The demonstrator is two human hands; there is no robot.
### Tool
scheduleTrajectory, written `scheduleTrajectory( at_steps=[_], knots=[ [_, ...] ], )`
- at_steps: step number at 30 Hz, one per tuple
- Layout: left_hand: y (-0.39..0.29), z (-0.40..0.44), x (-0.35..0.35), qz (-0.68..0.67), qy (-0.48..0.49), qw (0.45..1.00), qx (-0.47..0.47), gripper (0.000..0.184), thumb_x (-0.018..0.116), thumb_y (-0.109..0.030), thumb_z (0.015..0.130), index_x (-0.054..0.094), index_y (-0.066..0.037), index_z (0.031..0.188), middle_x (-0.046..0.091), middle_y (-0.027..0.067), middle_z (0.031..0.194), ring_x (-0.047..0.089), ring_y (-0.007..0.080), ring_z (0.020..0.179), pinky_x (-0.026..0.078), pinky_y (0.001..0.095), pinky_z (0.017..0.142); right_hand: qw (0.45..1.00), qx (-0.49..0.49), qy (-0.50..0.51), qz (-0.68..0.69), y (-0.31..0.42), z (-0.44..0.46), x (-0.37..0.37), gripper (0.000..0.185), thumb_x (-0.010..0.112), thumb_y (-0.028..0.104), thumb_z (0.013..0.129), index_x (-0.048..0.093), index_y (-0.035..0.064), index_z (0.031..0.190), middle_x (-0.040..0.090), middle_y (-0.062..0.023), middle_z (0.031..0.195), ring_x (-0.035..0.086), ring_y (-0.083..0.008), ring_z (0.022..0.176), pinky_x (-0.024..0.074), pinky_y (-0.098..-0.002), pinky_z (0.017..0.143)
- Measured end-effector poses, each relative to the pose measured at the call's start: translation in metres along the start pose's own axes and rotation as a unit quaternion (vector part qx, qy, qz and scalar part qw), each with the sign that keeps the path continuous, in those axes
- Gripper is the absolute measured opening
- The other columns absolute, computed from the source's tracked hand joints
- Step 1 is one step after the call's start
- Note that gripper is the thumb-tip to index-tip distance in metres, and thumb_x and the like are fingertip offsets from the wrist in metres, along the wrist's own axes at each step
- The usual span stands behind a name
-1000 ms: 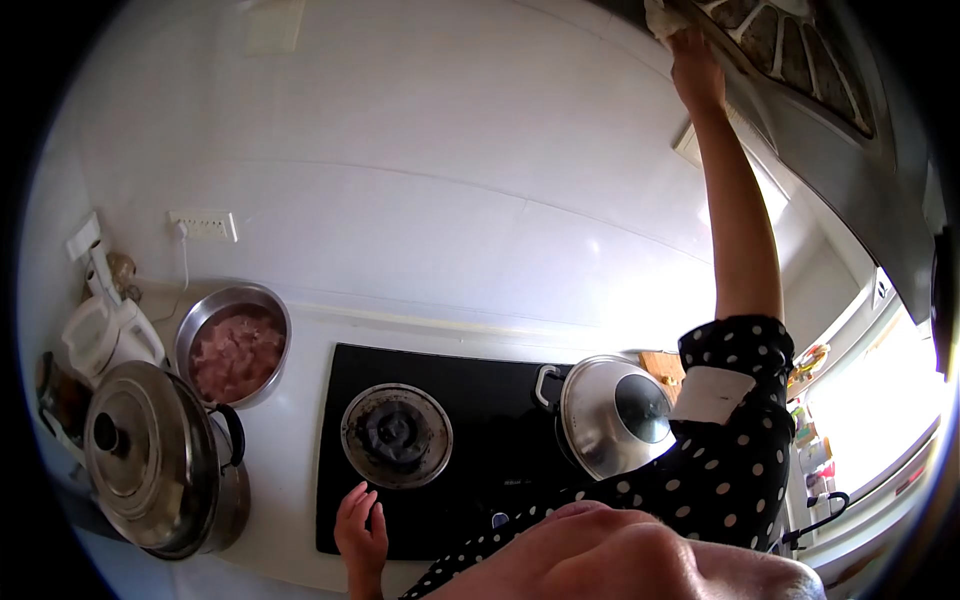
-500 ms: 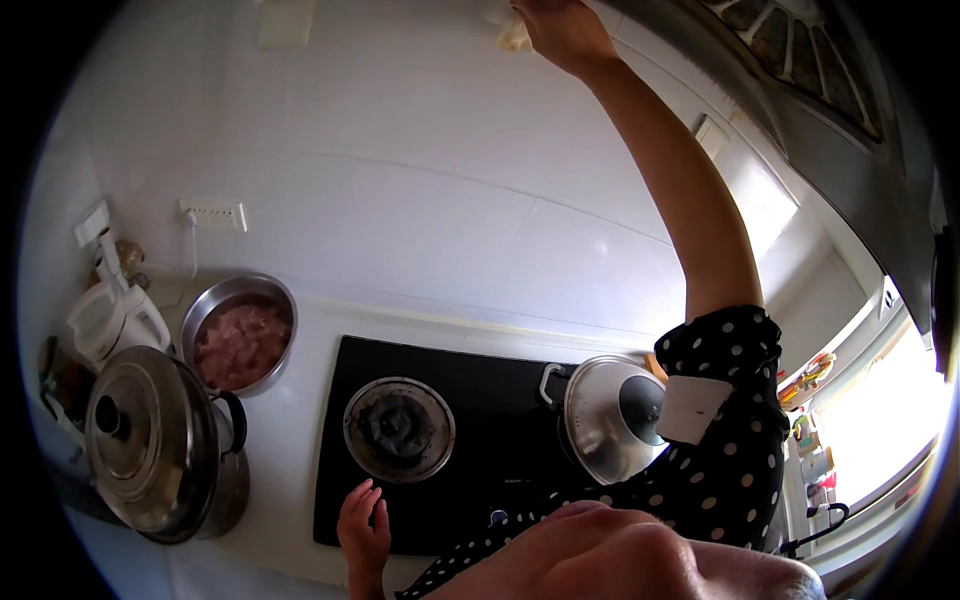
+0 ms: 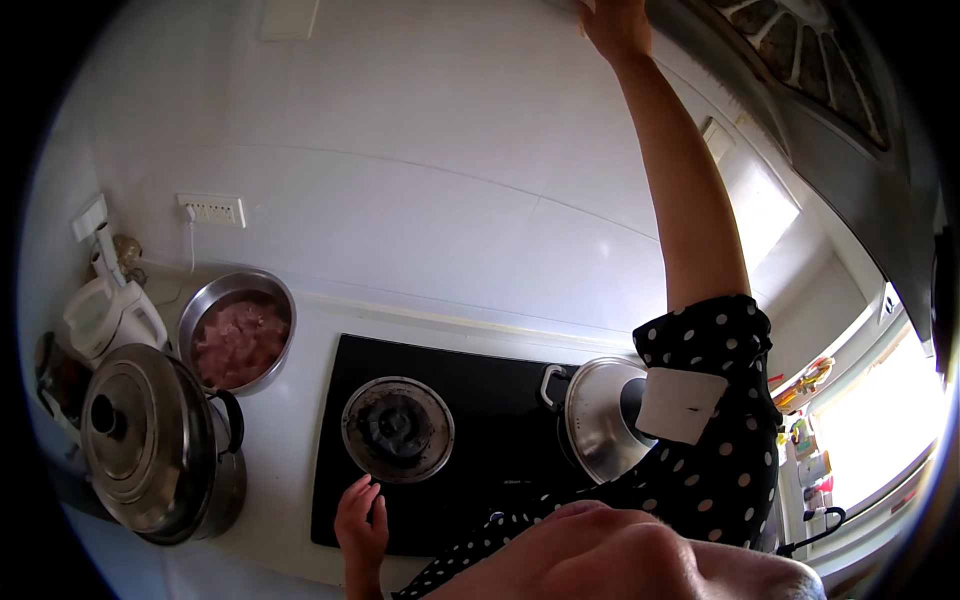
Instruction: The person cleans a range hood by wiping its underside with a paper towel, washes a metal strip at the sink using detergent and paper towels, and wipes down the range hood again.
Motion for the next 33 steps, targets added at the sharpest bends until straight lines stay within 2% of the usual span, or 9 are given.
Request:
scheduleTrajectory(
  at_steps=[1, 7, 10, 15, 17, 21, 27, 31, 33],
  knots=[
    [0.000, 0.000, 0.001, -0.003, 0.000, 1.000, -0.004, 0.015, 0.059, -0.005, 0.076, 0.062, 0.000, 0.090, 0.059, 0.0142, 0.102, 0.058, 0.0279, 0.092, 0.047, 0.0333, 0.078, 0.944, -0.174, 0.192, -0.203, 0.018, 0.002, 0.000, 0.032, 0.050, 0.017, 0.085, 0.054, 0.0072, 0.115, 0.040, -0.0144, 0.127, 0.041, -0.0296, 0.114, 0.0401, -0.0387, 0.090],
    [0.006, -0.005, -0.006, 0.021, -0.006, 1.000, 0.002, 0.015, 0.059, -0.006, 0.077, 0.062, 0.000, 0.090, 0.059, 0.0139, 0.102, 0.058, 0.0278, 0.091, 0.047, 0.0334, 0.078, 0.750, 0.459, 0.124, 0.460, -0.073, -0.025, -0.041, 0.031, 0.048, 0.013, 0.085, 0.053, 0.0002, 0.113, 0.052, -0.0196, 0.112, 0.054, -0.0288, 0.092, 0.0451, -0.0400, 0.078],
    [0.004, -0.002, -0.006, 0.032, -0.001, 0.999, 0.001, 0.015, 0.058, -0.006, 0.077, 0.062, 0.000, 0.090, 0.059, 0.0138, 0.102, 0.058, 0.0280, 0.091, 0.047, 0.0336, 0.078, 0.923, 0.259, 0.125, 0.254, -0.073, 0.003, -0.007, 0.028, 0.048, 0.012, 0.085, 0.054, -0.0025, 0.107, 0.058, -0.0206, 0.098, 0.055, -0.0316, 0.079, 0.0450, -0.0420, 0.071],
    [-0.002, 0.002, 0.004, 0.011, -0.006, 1.000, 0.028, 0.015, 0.059, -0.006, 0.076, 0.062, 0.000, 0.090, 0.059, 0.0137, 0.102, 0.058, 0.0280, 0.091, 0.047, 0.0334, 0.078, 0.916, 0.281, 0.136, 0.251, -0.076, 0.022, -0.018, 0.021, 0.051, 0.013, 0.083, 0.060, -0.0029, 0.094, 0.060, -0.0207, 0.092, 0.056, -0.0339, 0.080, 0.0439, -0.0439, 0.069],
    [0.001, 0.000, 0.010, -0.017, -0.006, 1.000, 0.014, 0.015, 0.059, -0.007, 0.076, 0.062, -0.001, 0.090, 0.059, 0.0136, 0.102, 0.058, 0.0282, 0.091, 0.047, 0.0337, 0.078, 0.942, 0.239, 0.205, -0.112, -0.159, -0.004, 0.077, 0.028, 0.046, 0.034, 0.082, 0.063, 0.0137, 0.090, 0.063, -0.0117, 0.085, 0.062, -0.0255, 0.077, 0.0493, -0.0383, 0.059],
    [0.009, -0.006, 0.001, 0.020, -0.005, 1.000, 0.014, 0.015, 0.058, -0.007, 0.077, 0.061, 0.000, 0.090, 0.059, 0.0138, 0.102, 0.058, 0.0290, 0.091, 0.047, 0.0348, 0.079, 0.830, 0.538, -0.016, 0.143, -0.190, -0.058, -0.011, 0.039, 0.074, 0.035, 0.061, 0.066, 0.0012, 0.078, 0.065, -0.0147, 0.080, 0.064, -0.0210, 0.067, 0.0530, -0.0326, 0.057],
    [0.004, 0.009, -0.006, 0.057, -0.004, 0.998, 0.024, 0.015, 0.057, -0.006, 0.076, 0.061, 0.000, 0.089, 0.059, 0.0145, 0.101, 0.058, 0.0293, 0.091, 0.046, 0.0352, 0.080, 0.928, 0.339, 0.071, 0.135, -0.133, -0.006, -0.002, 0.029, 0.060, 0.028, 0.077, 0.062, 0.0021, 0.092, 0.063, -0.0156, 0.089, 0.060, -0.0248, 0.076, 0.0488, -0.0366, 0.064],
    [0.000, 0.011, 0.012, -0.007, 0.007, 1.000, -0.003, 0.015, 0.058, -0.006, 0.077, 0.061, 0.001, 0.090, 0.059, 0.0147, 0.101, 0.058, 0.0287, 0.091, 0.047, 0.0339, 0.080, 0.758, 0.548, 0.042, 0.352, -0.172, -0.038, -0.016, 0.025, 0.055, 0.016, 0.084, 0.059, 0.0015, 0.104, 0.062, -0.0157, 0.095, 0.059, -0.0280, 0.084, 0.0484, -0.0389, 0.070],
    [-0.001, 0.011, 0.018, -0.010, 0.017, 1.000, 0.009, 0.015, 0.058, -0.006, 0.077, 0.061, 0.001, 0.090, 0.059, 0.0147, 0.101, 0.058, 0.0285, 0.091, 0.047, 0.0337, 0.080, 0.831, 0.475, 0.045, 0.286, -0.145, -0.016, -0.035, 0.025, 0.055, 0.015, 0.084, 0.058, 0.0005, 0.104, 0.061, -0.0154, 0.098, 0.058, -0.0283, 0.085, 0.0481, -0.0393, 0.071]
  ],
)
Point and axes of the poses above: each hand's wrist, its own z-axis towards the middle knuckle, its own x-axis out of the palm, y = z × x, the point moved 8 cm from there along z, towards the middle knuckle
